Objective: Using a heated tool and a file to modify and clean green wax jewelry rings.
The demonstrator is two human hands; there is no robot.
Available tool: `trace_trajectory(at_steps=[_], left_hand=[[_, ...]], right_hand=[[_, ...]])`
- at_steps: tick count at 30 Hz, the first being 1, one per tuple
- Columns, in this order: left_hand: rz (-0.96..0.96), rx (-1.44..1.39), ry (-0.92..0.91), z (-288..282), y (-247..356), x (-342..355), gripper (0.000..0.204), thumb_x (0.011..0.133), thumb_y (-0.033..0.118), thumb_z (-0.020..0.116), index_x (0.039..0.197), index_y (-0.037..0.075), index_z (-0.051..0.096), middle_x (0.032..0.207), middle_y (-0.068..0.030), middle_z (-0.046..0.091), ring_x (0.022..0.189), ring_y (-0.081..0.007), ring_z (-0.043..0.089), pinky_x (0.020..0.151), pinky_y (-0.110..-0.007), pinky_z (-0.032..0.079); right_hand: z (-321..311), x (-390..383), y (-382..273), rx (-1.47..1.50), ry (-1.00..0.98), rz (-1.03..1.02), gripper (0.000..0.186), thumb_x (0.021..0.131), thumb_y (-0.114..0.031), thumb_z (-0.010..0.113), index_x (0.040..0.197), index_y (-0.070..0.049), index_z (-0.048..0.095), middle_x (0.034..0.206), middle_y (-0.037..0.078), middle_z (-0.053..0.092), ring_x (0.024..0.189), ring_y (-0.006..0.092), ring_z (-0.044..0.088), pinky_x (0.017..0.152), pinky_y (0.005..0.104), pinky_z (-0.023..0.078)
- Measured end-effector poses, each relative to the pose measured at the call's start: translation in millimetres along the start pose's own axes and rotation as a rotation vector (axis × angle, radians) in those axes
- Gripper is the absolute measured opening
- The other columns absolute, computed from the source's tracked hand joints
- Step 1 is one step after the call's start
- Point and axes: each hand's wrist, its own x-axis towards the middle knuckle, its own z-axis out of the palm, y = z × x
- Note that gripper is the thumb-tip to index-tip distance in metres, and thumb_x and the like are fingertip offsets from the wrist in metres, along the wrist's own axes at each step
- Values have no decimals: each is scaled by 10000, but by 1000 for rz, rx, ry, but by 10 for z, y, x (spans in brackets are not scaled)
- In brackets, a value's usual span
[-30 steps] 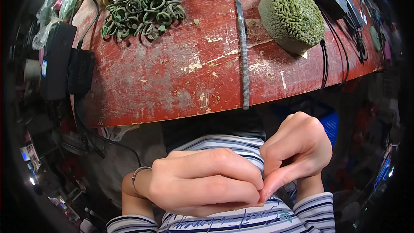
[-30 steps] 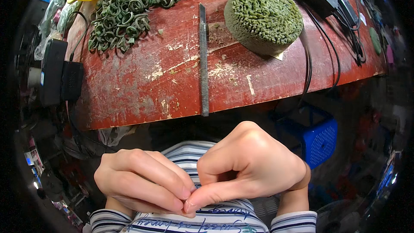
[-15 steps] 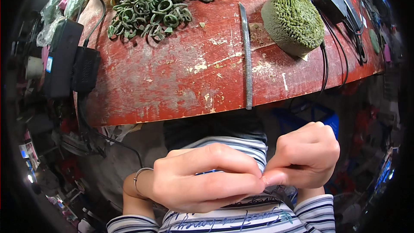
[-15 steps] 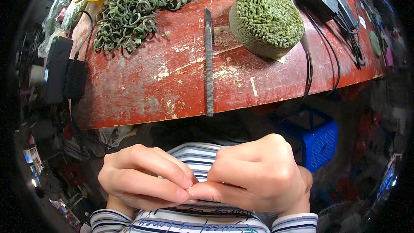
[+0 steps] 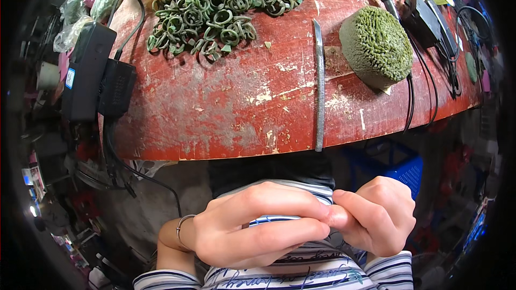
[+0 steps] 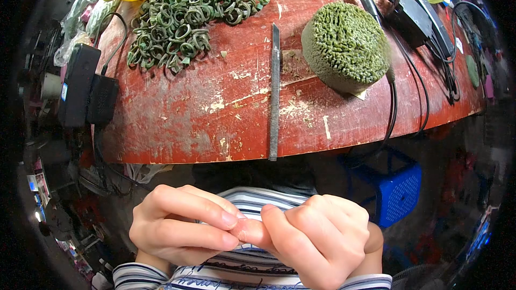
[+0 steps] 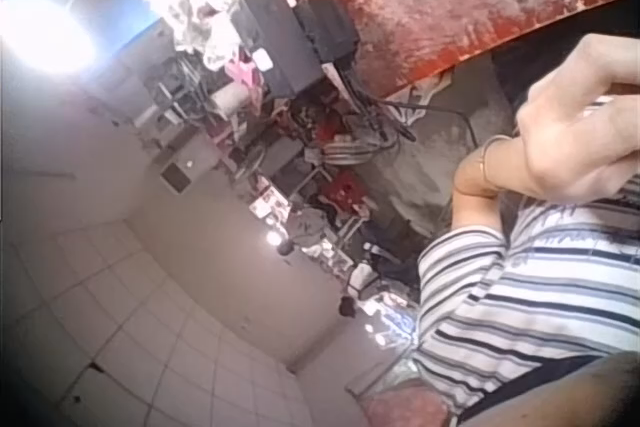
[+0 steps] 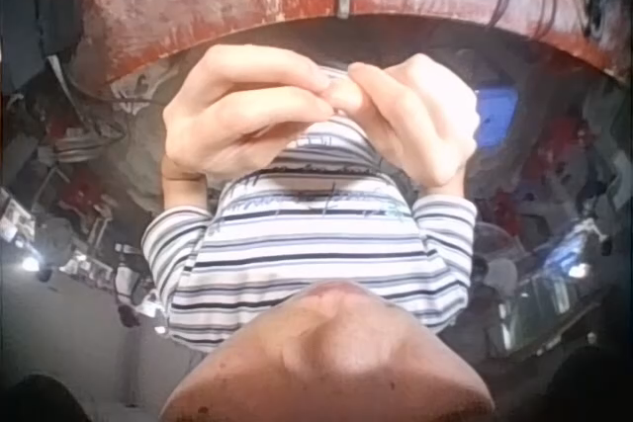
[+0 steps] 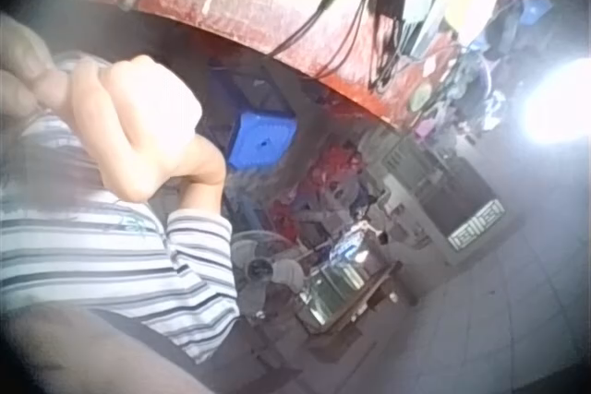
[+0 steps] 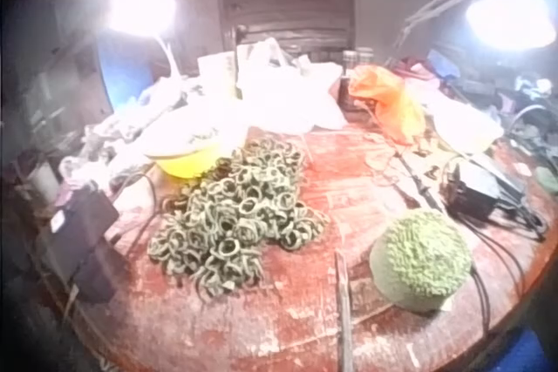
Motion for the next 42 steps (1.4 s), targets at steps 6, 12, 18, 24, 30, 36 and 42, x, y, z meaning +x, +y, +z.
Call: trace_trajectory(at_steps=[6, 12, 18, 24, 30, 36, 42], left_hand=[[-34, -3, 63, 24, -1, -11, 286, 617, -88, 692, 882, -33, 599, 945, -154, 584, 814, -236, 624, 721, -298, 524], [-19, 32, 96, 35, -33, -29, 307, 621, -83, 694, 910, -29, 603, 940, -143, 578, 812, -229, 621, 722, -292, 522], [8, 14, 42, 13, -53, -8, 315, 622, -71, 700, 919, -19, 608, 970, -142, 568, 822, -227, 617, 718, -282, 520], [-134, 74, 131, 85, 8, 62, 152, 657, -12, 722, 760, 22, 615, 815, -115, 540, 694, -202, 622, 631, -275, 548], [-229, 269, 126, 36, 87, 147, 196, 622, -12, 738, 766, 56, 624, 803, -94, 588, 688, -166, 613, 605, -244, 514], [-274, 251, 124, 39, 60, 137, 201, 615, -20, 733, 776, 34, 625, 761, -100, 595, 671, -159, 604, 596, -241, 492], [-369, 156, 115, -28, 91, 178, 167, 610, -53, 707, 749, 5, 637, 733, -101, 601, 664, -149, 603, 593, -230, 485]], right_hand=[[40, 13, 6, -26, 26, -15, 256, 714, -228, 697, 795, -7, 597, 541, 29, 519, 412, 122, 480, 381, 212, 347], [49, 21, 16, -65, 19, -22, 259, 719, -235, 690, 807, -13, 589, 545, 26, 521, 424, 126, 484, 385, 219, 342], [14, 24, 3, -98, -20, -10, 275, 729, -237, 682, 846, -7, 587, 558, 30, 515, 442, 128, 481, 400, 229, 341], [10, 42, 30, -120, -11, -52, 265, 728, -189, 692, 879, 3, 588, 554, 29, 501, 443, 145, 475, 405, 235, 339], [-59, 103, 21, -209, -152, -72, 314, 711, -146, 702, 946, 10, 562, 653, 45, 537, 513, 165, 499, 448, 262, 372], [-107, 127, 20, -379, -190, -167, 303, 684, -93, 718, 919, 4, 553, 647, 35, 516, 532, 173, 506, 472, 272, 387], [-116, 282, -22, -500, -196, -333, 264, 667, -61, 723, 850, 29, 555, 614, 32, 490, 495, 144, 499, 426, 248, 356]])
